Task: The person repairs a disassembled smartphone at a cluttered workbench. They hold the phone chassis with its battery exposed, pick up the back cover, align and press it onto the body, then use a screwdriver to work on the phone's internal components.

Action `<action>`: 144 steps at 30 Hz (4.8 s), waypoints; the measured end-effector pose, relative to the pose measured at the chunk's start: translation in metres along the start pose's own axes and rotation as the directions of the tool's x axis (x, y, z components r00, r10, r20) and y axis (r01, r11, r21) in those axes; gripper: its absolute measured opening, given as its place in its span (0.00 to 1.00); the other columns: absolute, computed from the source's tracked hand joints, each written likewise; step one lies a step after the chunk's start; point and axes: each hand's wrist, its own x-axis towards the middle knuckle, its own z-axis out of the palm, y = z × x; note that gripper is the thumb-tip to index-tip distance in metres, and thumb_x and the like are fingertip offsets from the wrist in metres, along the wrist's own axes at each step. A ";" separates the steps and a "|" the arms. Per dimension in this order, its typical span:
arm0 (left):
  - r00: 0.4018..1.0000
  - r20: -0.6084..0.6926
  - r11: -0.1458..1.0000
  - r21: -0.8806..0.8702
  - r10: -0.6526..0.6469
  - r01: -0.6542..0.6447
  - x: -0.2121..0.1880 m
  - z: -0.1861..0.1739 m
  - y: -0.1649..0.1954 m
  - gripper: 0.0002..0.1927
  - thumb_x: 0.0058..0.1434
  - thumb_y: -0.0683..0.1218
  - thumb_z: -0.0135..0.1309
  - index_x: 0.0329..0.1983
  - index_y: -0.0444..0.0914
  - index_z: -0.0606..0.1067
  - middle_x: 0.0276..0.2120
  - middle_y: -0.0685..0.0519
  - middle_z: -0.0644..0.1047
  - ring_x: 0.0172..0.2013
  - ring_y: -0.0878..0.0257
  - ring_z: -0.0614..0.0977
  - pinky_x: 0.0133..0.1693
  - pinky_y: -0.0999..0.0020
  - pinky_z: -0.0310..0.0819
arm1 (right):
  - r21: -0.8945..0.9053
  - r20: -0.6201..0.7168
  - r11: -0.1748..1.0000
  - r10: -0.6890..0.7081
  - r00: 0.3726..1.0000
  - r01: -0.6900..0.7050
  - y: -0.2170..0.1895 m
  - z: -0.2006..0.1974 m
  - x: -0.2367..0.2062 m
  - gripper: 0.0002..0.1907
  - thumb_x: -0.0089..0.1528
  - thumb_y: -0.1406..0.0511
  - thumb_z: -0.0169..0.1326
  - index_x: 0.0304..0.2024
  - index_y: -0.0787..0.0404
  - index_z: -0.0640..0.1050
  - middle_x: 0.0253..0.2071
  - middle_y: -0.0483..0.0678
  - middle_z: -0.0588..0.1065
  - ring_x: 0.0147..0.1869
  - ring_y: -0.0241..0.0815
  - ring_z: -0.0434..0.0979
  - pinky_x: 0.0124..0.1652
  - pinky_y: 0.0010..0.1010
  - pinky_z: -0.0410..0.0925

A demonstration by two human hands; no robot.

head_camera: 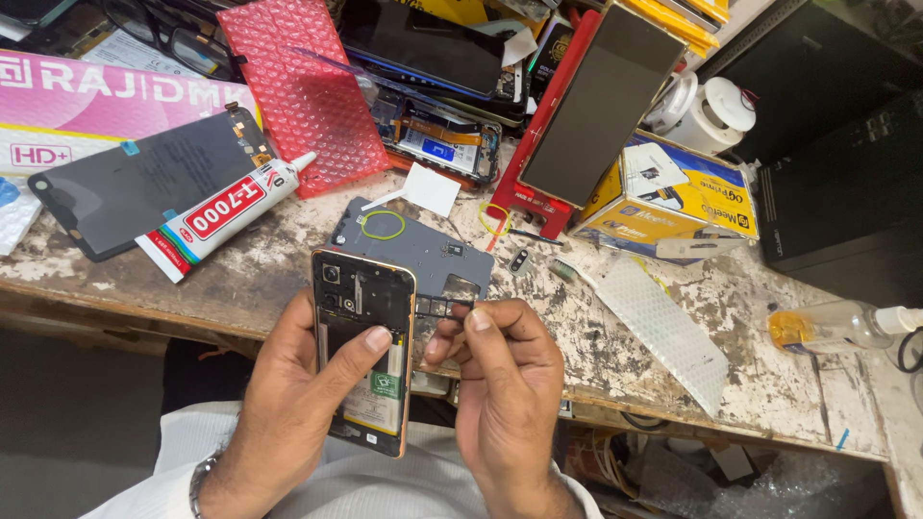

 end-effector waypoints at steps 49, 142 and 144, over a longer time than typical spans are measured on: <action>0.884 0.292 0.923 0.238 -0.365 0.303 0.022 -0.069 -0.047 0.25 0.59 0.45 0.64 0.60 0.38 0.75 0.43 0.62 0.81 0.44 0.75 0.80 0.47 0.77 0.75 | -0.068 -0.163 0.966 0.235 0.958 -0.249 0.046 -0.049 0.069 0.09 0.67 0.68 0.56 0.45 0.69 0.78 0.39 0.49 0.78 0.42 0.39 0.76 0.42 0.33 0.67; 0.997 -0.001 0.994 -0.071 -0.078 0.078 0.019 -0.023 0.004 0.12 0.64 0.40 0.58 0.48 0.29 0.81 0.36 0.50 0.83 0.36 0.67 0.83 0.38 0.71 0.78 | 0.060 0.146 0.979 0.185 0.972 -0.195 0.023 -0.028 0.017 0.09 0.73 0.66 0.51 0.46 0.68 0.76 0.44 0.53 0.80 0.46 0.41 0.81 0.48 0.35 0.75; 0.996 -0.008 0.994 -0.074 -0.087 0.086 0.021 -0.022 0.006 0.12 0.63 0.41 0.58 0.48 0.30 0.80 0.36 0.50 0.84 0.35 0.67 0.83 0.38 0.71 0.78 | 0.111 0.161 0.968 0.205 0.965 -0.224 0.024 -0.032 0.020 0.08 0.73 0.66 0.52 0.44 0.67 0.76 0.43 0.53 0.80 0.45 0.41 0.82 0.48 0.34 0.75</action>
